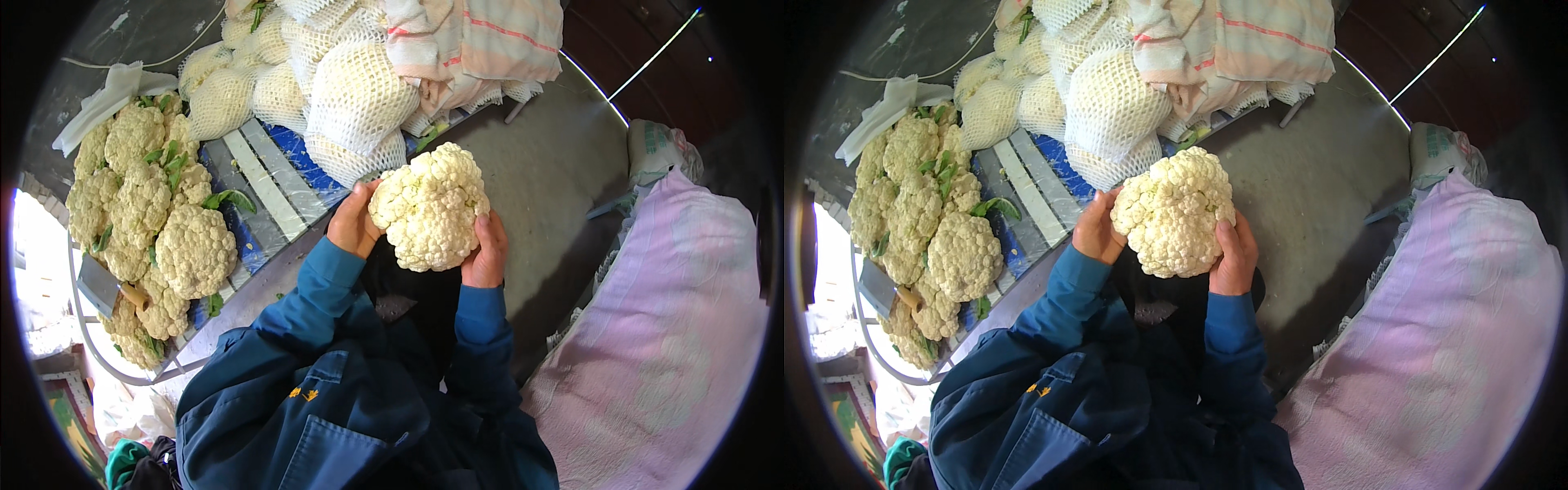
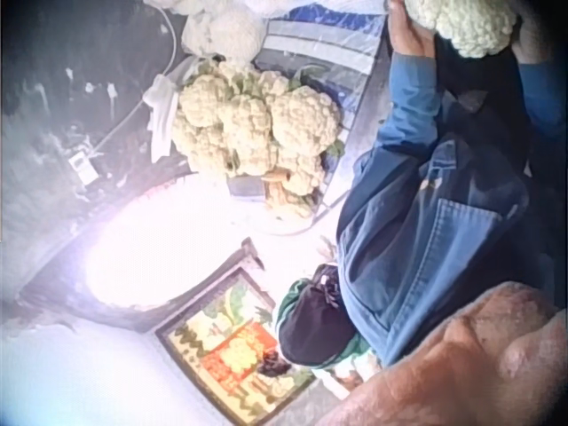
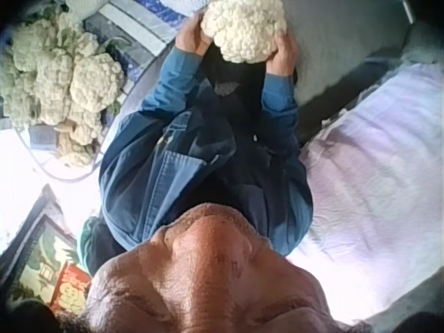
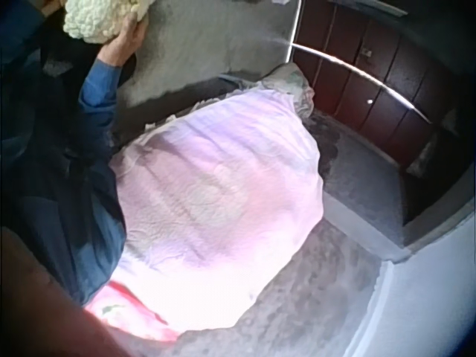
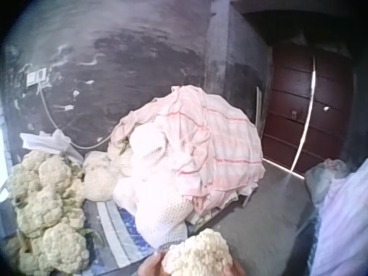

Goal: The person removes a cauliflower from a mesh bag, inspects it, and uses a cleaver to trim the stem and outer leaves. The trimmed cauliflower is held and rotated during trimming.

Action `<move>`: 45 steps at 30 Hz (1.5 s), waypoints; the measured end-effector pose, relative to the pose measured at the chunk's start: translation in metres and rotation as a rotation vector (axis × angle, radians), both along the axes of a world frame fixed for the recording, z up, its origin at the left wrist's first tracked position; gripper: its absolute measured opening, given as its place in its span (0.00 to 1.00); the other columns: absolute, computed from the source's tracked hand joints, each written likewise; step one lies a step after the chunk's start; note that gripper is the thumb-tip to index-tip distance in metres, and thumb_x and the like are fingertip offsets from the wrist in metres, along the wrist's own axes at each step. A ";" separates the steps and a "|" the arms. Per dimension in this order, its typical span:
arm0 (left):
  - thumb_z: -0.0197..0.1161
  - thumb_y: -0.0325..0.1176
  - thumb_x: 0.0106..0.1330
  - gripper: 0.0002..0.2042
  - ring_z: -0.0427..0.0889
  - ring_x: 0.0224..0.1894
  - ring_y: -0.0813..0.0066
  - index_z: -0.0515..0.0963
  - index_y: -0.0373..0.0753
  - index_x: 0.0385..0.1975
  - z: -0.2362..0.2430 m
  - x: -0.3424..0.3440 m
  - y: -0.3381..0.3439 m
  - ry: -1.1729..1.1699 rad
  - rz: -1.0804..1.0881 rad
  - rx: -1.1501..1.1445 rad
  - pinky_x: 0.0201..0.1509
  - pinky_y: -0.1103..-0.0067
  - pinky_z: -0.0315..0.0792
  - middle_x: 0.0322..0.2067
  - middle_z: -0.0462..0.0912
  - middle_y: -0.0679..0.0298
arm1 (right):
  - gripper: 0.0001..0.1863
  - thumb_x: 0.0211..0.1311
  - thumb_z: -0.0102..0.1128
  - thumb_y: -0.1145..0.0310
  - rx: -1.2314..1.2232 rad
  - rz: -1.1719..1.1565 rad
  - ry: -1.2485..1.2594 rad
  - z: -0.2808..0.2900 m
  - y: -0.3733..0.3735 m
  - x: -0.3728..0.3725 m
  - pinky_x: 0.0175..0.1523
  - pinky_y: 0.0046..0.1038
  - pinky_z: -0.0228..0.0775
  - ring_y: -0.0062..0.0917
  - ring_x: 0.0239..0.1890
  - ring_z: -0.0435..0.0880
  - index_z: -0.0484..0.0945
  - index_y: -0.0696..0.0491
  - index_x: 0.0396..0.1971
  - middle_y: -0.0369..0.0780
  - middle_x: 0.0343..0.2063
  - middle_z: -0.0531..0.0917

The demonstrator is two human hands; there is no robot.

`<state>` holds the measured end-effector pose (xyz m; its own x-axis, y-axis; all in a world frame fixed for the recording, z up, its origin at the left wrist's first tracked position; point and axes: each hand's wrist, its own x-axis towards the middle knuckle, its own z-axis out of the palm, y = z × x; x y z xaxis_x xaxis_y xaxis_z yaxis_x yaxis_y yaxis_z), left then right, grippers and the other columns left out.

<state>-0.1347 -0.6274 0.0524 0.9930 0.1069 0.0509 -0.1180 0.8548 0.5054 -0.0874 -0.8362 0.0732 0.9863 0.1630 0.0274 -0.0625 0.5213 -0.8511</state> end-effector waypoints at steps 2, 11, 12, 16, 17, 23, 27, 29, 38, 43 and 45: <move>0.53 0.43 0.76 0.26 0.76 0.62 0.59 0.65 0.28 0.64 0.001 -0.001 0.003 0.041 0.017 0.131 0.68 0.65 0.68 0.60 0.75 0.50 | 0.28 0.67 0.62 0.62 -0.008 0.004 0.014 0.007 0.004 -0.003 0.60 0.28 0.70 0.26 0.54 0.79 0.71 0.66 0.60 0.45 0.53 0.79; 0.60 0.37 0.70 0.28 0.74 0.63 0.59 0.62 0.31 0.66 -0.016 -0.004 0.012 0.099 0.118 0.075 0.69 0.64 0.67 0.60 0.74 0.51 | 0.26 0.63 0.66 0.71 -0.101 -0.043 0.017 0.019 0.034 -0.014 0.57 0.25 0.72 0.24 0.50 0.81 0.71 0.66 0.59 0.44 0.50 0.82; 0.60 0.38 0.70 0.29 0.74 0.63 0.58 0.61 0.31 0.66 -0.017 -0.005 0.014 0.092 0.126 0.041 0.69 0.63 0.67 0.60 0.74 0.51 | 0.26 0.63 0.65 0.72 -0.106 -0.041 0.015 0.021 0.038 -0.015 0.57 0.25 0.73 0.23 0.50 0.81 0.71 0.66 0.59 0.44 0.50 0.82; 0.61 0.38 0.69 0.28 0.73 0.63 0.56 0.62 0.31 0.65 -0.018 -0.007 0.028 0.057 0.121 -0.050 0.69 0.61 0.66 0.60 0.73 0.50 | 0.27 0.63 0.65 0.73 -0.110 -0.008 0.003 0.027 0.055 -0.017 0.57 0.25 0.73 0.24 0.50 0.81 0.70 0.66 0.60 0.44 0.50 0.82; 0.61 0.37 0.68 0.28 0.73 0.63 0.56 0.63 0.31 0.64 -0.018 -0.007 0.032 0.053 0.125 -0.059 0.70 0.61 0.66 0.60 0.73 0.50 | 0.27 0.63 0.65 0.74 -0.119 0.001 -0.004 0.029 0.060 -0.018 0.57 0.26 0.73 0.24 0.50 0.81 0.70 0.66 0.60 0.45 0.51 0.82; 0.62 0.37 0.67 0.29 0.73 0.64 0.55 0.63 0.31 0.64 -0.017 -0.013 0.054 0.010 0.160 -0.140 0.70 0.60 0.65 0.61 0.73 0.50 | 0.32 0.63 0.66 0.68 -0.269 0.040 -0.099 0.037 0.083 -0.019 0.61 0.30 0.71 0.28 0.54 0.79 0.66 0.67 0.63 0.47 0.54 0.79; 0.64 0.38 0.64 0.30 0.72 0.64 0.55 0.63 0.31 0.64 -0.015 -0.018 0.065 -0.015 0.189 -0.141 0.70 0.60 0.65 0.61 0.73 0.50 | 0.33 0.61 0.68 0.71 -0.286 0.076 -0.182 0.038 0.092 -0.021 0.63 0.31 0.68 0.29 0.58 0.76 0.66 0.66 0.64 0.48 0.56 0.77; 0.67 0.39 0.61 0.33 0.72 0.64 0.55 0.63 0.32 0.64 -0.010 -0.020 0.069 -0.006 0.209 -0.115 0.70 0.60 0.64 0.61 0.72 0.49 | 0.36 0.60 0.69 0.69 -0.300 0.075 -0.232 0.035 0.095 -0.021 0.65 0.32 0.66 0.30 0.59 0.75 0.64 0.66 0.65 0.49 0.58 0.76; 0.74 0.37 0.52 0.44 0.72 0.66 0.53 0.59 0.30 0.69 -0.009 -0.021 0.083 -0.032 0.182 -0.128 0.71 0.61 0.65 0.64 0.71 0.48 | 0.38 0.61 0.68 0.66 -0.238 0.104 -0.311 0.024 0.103 -0.012 0.66 0.35 0.67 0.34 0.60 0.76 0.61 0.71 0.65 0.52 0.59 0.75; 0.74 0.35 0.53 0.42 0.73 0.65 0.54 0.61 0.28 0.67 -0.031 -0.025 0.089 -0.066 0.119 -0.194 0.70 0.61 0.66 0.63 0.72 0.48 | 0.39 0.59 0.70 0.66 -0.280 0.102 -0.334 0.027 0.109 -0.017 0.65 0.35 0.68 0.35 0.59 0.77 0.61 0.71 0.64 0.53 0.57 0.76; 0.74 0.34 0.53 0.41 0.74 0.64 0.54 0.61 0.28 0.67 -0.036 -0.029 0.092 -0.088 0.092 -0.204 0.69 0.61 0.67 0.63 0.72 0.48 | 0.40 0.59 0.70 0.67 -0.281 0.096 -0.342 0.023 0.108 -0.021 0.65 0.36 0.68 0.35 0.59 0.78 0.61 0.72 0.64 0.53 0.57 0.76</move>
<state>-0.1635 -0.5357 0.0162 0.9714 0.2134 0.1044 -0.2356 0.9219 0.3076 -0.1086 -0.7278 0.0965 0.9083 0.3008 0.2905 0.2101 0.2724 -0.9390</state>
